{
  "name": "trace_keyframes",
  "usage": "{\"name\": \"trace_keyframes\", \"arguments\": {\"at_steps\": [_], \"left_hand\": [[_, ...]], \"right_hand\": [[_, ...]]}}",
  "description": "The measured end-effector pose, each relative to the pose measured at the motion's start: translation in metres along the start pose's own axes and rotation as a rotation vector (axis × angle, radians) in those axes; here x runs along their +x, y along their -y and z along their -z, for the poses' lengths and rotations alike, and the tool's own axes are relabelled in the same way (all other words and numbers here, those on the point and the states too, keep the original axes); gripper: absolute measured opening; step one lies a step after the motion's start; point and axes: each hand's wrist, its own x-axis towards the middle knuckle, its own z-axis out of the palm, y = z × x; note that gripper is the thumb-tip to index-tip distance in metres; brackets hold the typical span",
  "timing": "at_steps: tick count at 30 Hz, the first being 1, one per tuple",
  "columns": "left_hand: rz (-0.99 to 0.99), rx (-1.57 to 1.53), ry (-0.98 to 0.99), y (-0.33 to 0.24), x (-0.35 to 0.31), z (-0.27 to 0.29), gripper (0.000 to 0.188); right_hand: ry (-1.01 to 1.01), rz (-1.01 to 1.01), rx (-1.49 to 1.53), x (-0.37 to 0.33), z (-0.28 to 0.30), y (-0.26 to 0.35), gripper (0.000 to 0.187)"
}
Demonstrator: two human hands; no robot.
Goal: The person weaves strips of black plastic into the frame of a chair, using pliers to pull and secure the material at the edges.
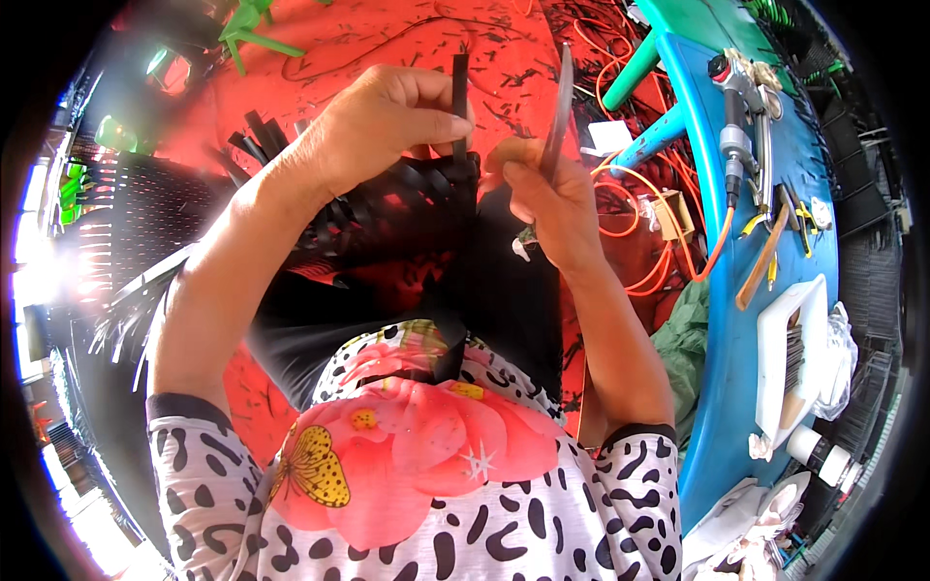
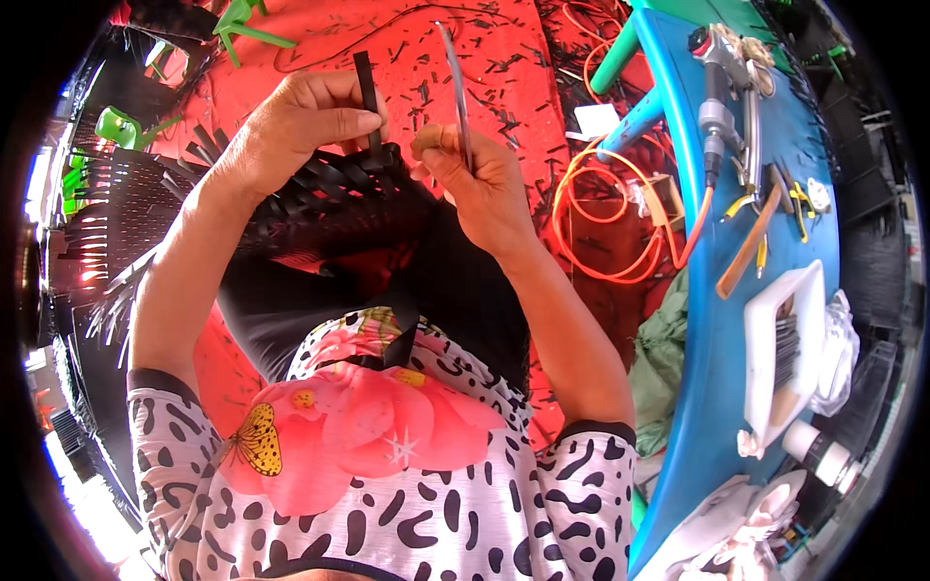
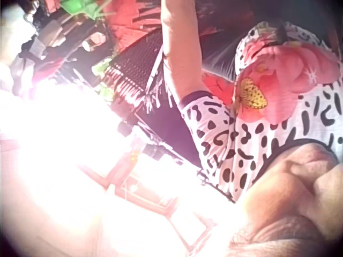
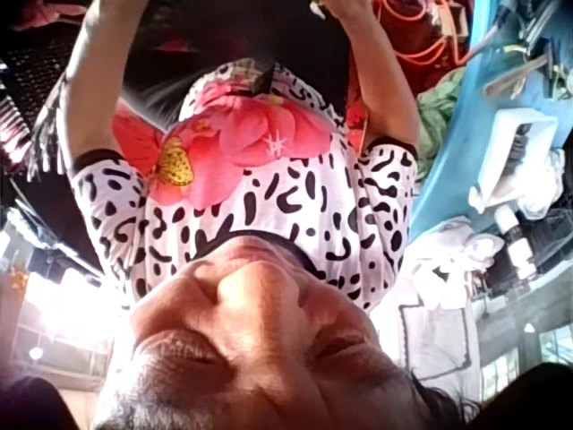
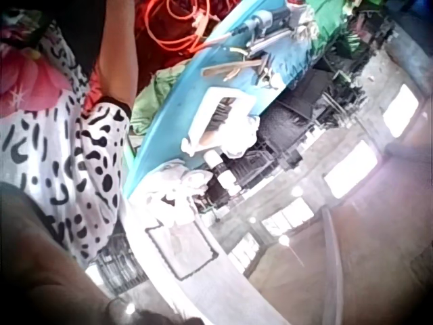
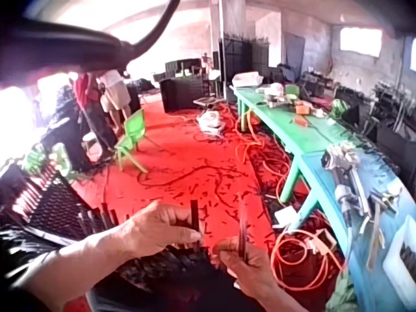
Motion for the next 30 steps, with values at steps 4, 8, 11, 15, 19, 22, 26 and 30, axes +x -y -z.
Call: {"name": "trace_keyframes", "arguments": {"at_steps": [4,8,11,15,19,22,26,30], "left_hand": [[0.034,-0.091,-0.027,0.002,0.001,0.001,0.011],[-0.002,-0.036,-0.025,0.005,0.0,0.002,0.012],[-0.076,-0.058,-0.027,0.005,-0.001,-0.001,0.013],[-0.079,-0.001,-0.042,0.004,-0.004,-0.002,0.012],[-0.049,0.078,-0.047,0.004,-0.004,-0.002,0.012],[-0.056,0.077,-0.059,0.003,-0.005,-0.003,0.011],[-0.059,0.068,-0.067,0.005,-0.004,-0.003,0.011],[-0.058,0.082,-0.075,0.009,-0.004,-0.001,0.012]], "right_hand": [[-0.005,-0.002,0.028,-0.003,-0.005,-0.006,0.015],[-0.005,0.013,0.013,-0.002,-0.007,-0.005,0.017],[-0.016,0.041,0.014,-0.002,-0.011,0.0,0.018],[-0.002,-0.002,-0.038,0.001,-0.012,0.007,0.02],[0.016,-0.046,-0.043,0.004,-0.012,0.009,0.022],[0.026,-0.035,-0.023,0.004,-0.012,0.006,0.022],[0.018,-0.026,-0.036,0.004,-0.012,0.005,0.022],[-0.142,-0.002,-0.013,-0.003,-0.019,0.002,0.016]]}}
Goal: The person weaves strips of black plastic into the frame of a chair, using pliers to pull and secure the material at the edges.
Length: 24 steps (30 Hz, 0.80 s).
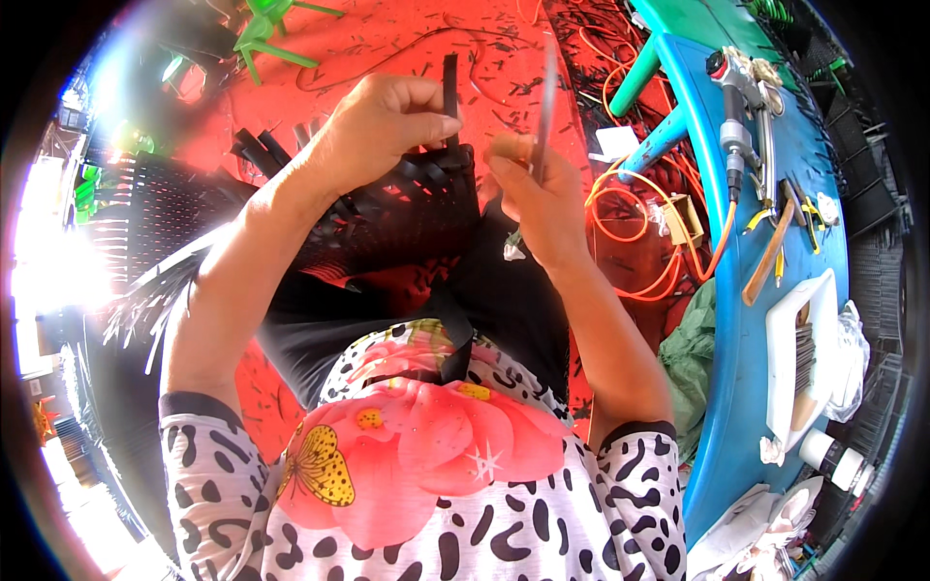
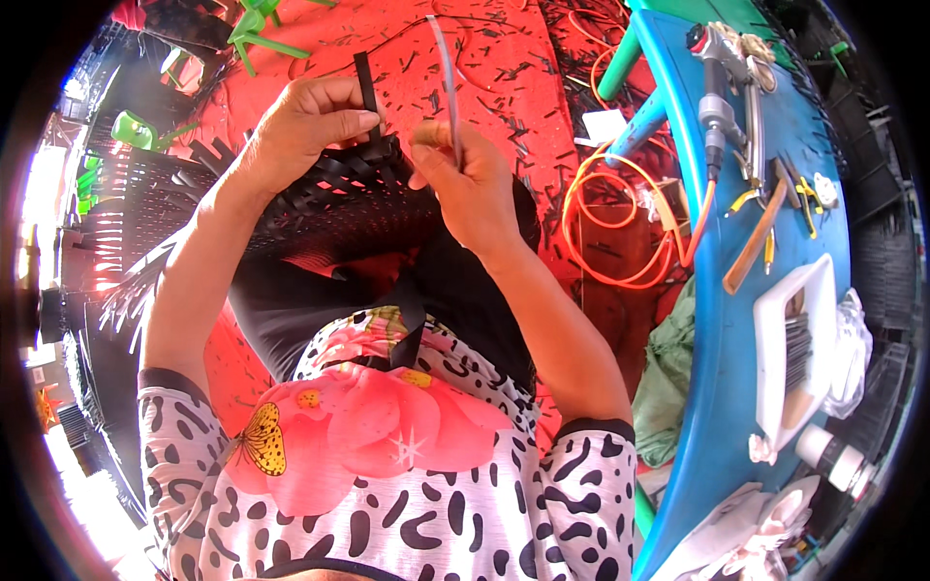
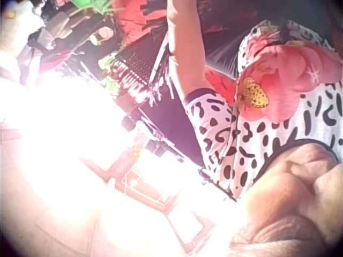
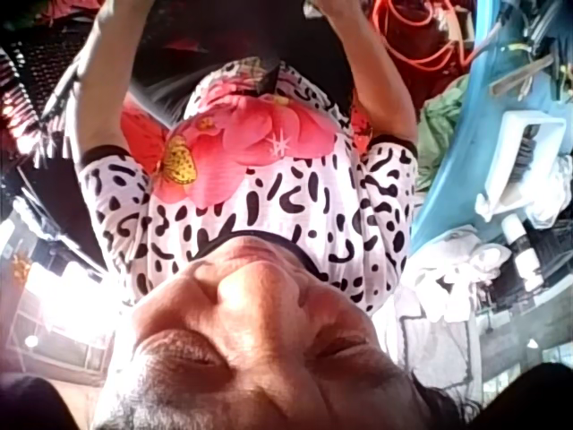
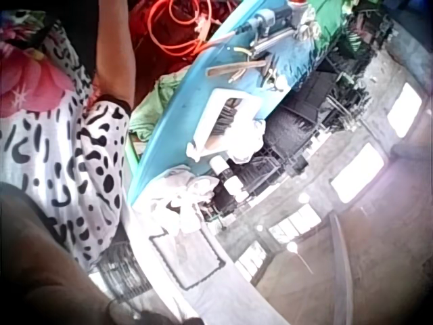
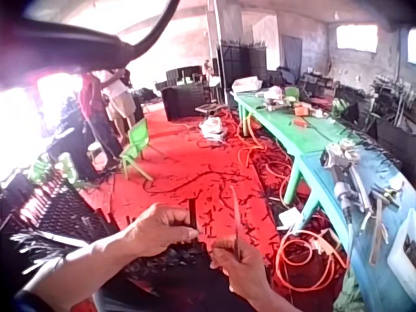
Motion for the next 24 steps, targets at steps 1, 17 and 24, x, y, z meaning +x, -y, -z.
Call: {"name": "trace_keyframes", "arguments": {"at_steps": [1,17,24], "left_hand": [[-0.008,-0.013,0.013,0.002,0.0,0.0,0.012],[0.131,-0.263,0.04,0.0,0.001,0.0,0.013],[0.122,-0.196,0.034,0.002,0.001,0.003,0.012]], "right_hand": [[-0.068,0.008,0.053,-0.003,-0.001,-0.003,0.014],[0.036,0.263,-0.117,-0.014,-0.001,-0.037,0.018],[0.187,0.123,0.09,-0.014,0.013,-0.038,0.02]]}}
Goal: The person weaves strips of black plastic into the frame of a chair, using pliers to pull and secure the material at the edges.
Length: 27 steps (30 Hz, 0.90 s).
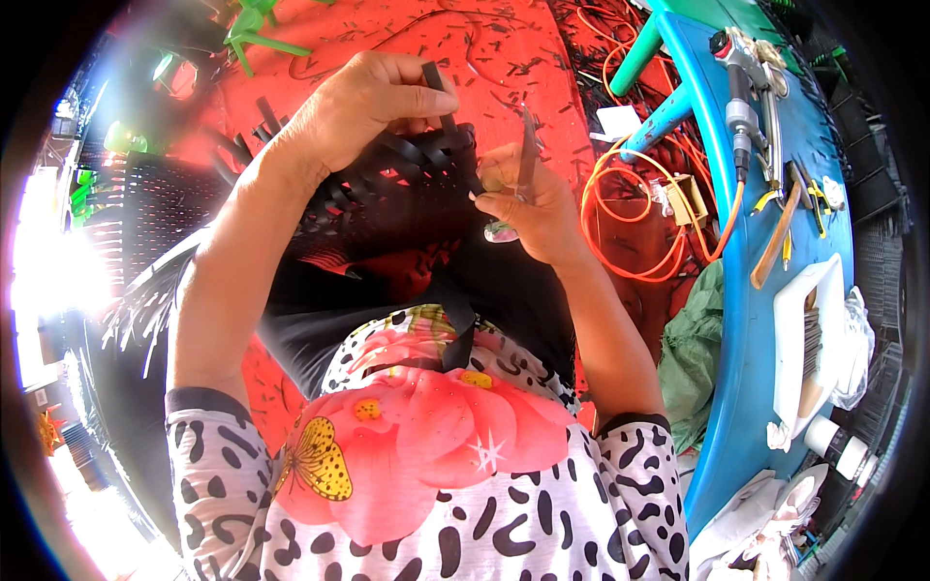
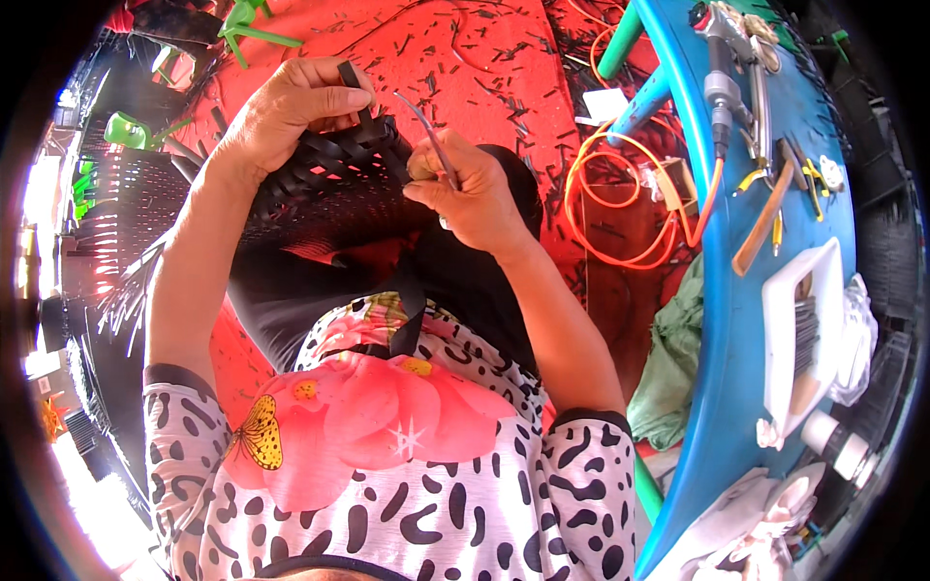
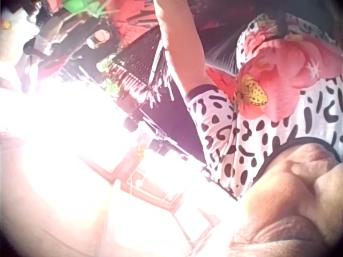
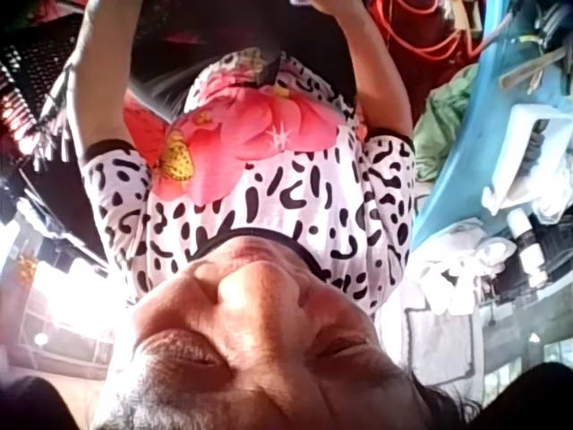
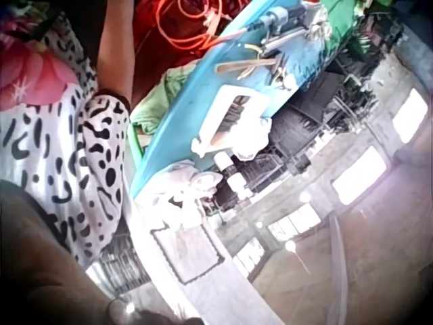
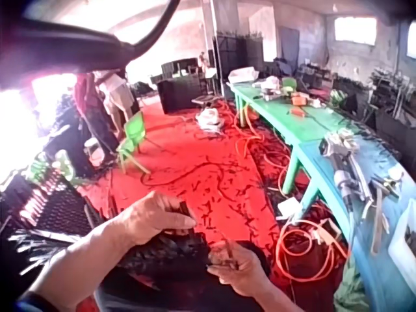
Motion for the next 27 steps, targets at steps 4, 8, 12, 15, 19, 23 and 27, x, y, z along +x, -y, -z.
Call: {"name": "trace_keyframes", "arguments": {"at_steps": [4,8,12,15,19,23,27], "left_hand": [[-0.03,0.121,0.049,0.003,0.004,0.002,0.012],[-0.029,0.179,0.022,-0.003,0.005,0.002,0.01],[0.007,-0.037,0.067,0.011,0.011,0.012,0.007],[-0.046,-0.036,0.049,0.012,0.014,0.007,0.012],[-0.026,0.005,0.051,0.01,0.015,0.006,0.012],[-0.049,0.015,0.051,0.01,0.011,0.003,0.012],[-0.08,0.119,0.072,0.005,0.01,0.001,0.01]], "right_hand": [[0.016,-0.089,-0.067,-0.002,0.012,0.01,0.018],[0.025,-0.08,-0.463,0.016,0.01,0.028,0.018],[0.034,-0.134,-0.555,0.026,-0.002,0.046,0.019],[0.071,-0.169,-0.623,0.025,0.0,0.043,0.019],[0.099,-0.16,-0.571,0.025,0.006,0.038,0.017],[0.212,-0.207,-0.536,0.024,0.017,0.047,0.015],[0.249,-0.209,-0.505,0.023,0.031,0.044,0.017]]}}
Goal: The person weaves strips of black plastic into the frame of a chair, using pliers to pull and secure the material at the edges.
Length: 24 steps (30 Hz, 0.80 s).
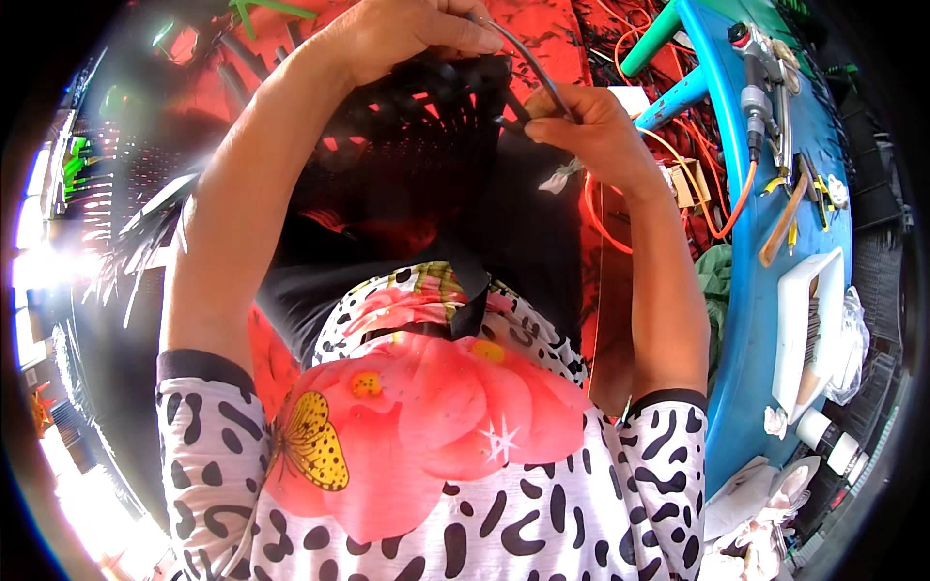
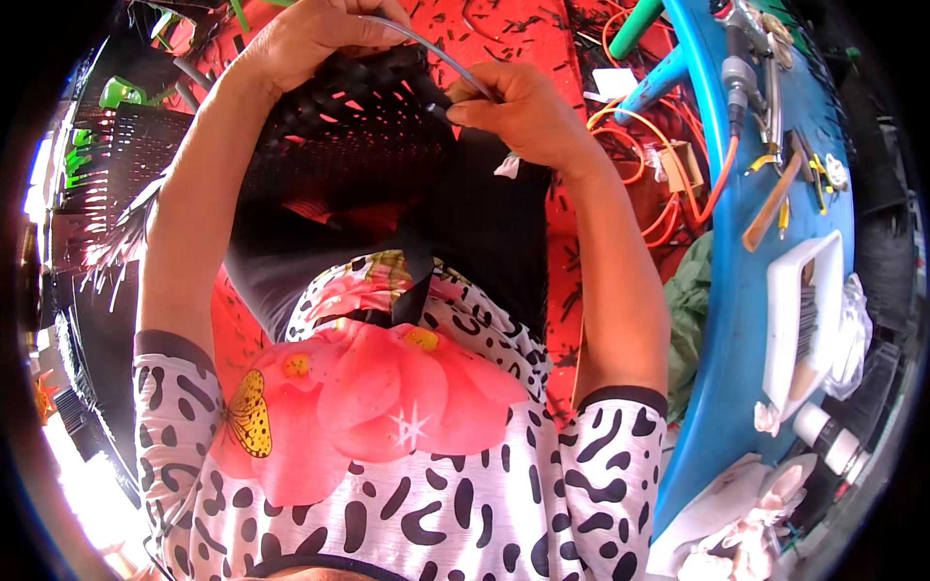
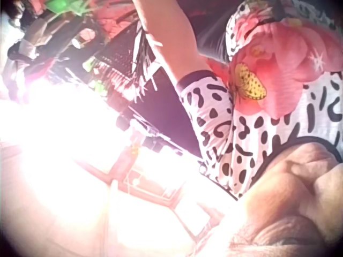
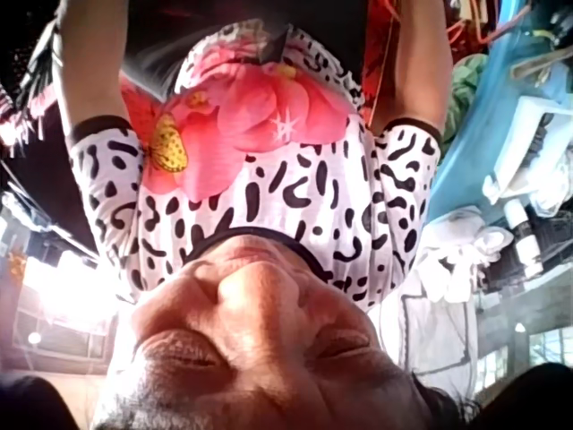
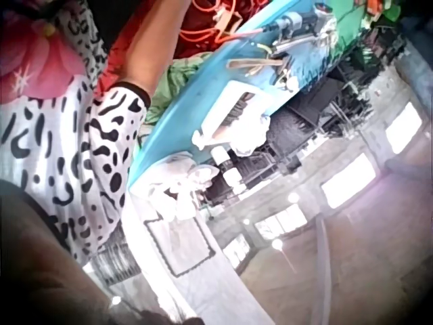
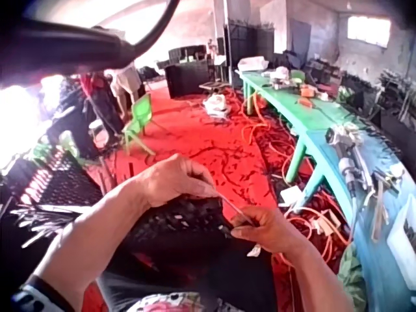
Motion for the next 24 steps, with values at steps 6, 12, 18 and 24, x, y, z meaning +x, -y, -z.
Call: {"name": "trace_keyframes", "arguments": {"at_steps": [6,12,18,24], "left_hand": [[-0.032,-0.065,0.06,0.01,0.007,0.004,0.008],[-0.076,0.024,-0.01,0.006,0.002,0.002,0.009],[-0.067,-0.003,0.061,0.006,0.0,0.004,0.012],[-0.07,-0.063,0.058,0.009,0.001,0.007,0.01]], "right_hand": [[-0.028,0.016,-0.098,-0.004,-0.002,0.001,0.016],[-0.203,0.117,-0.149,0.012,-0.02,0.011,0.016],[-0.129,-0.009,-0.062,-0.007,-0.022,0.01,0.013],[-0.168,0.046,0.041,-0.001,-0.027,-0.017,0.012]]}}
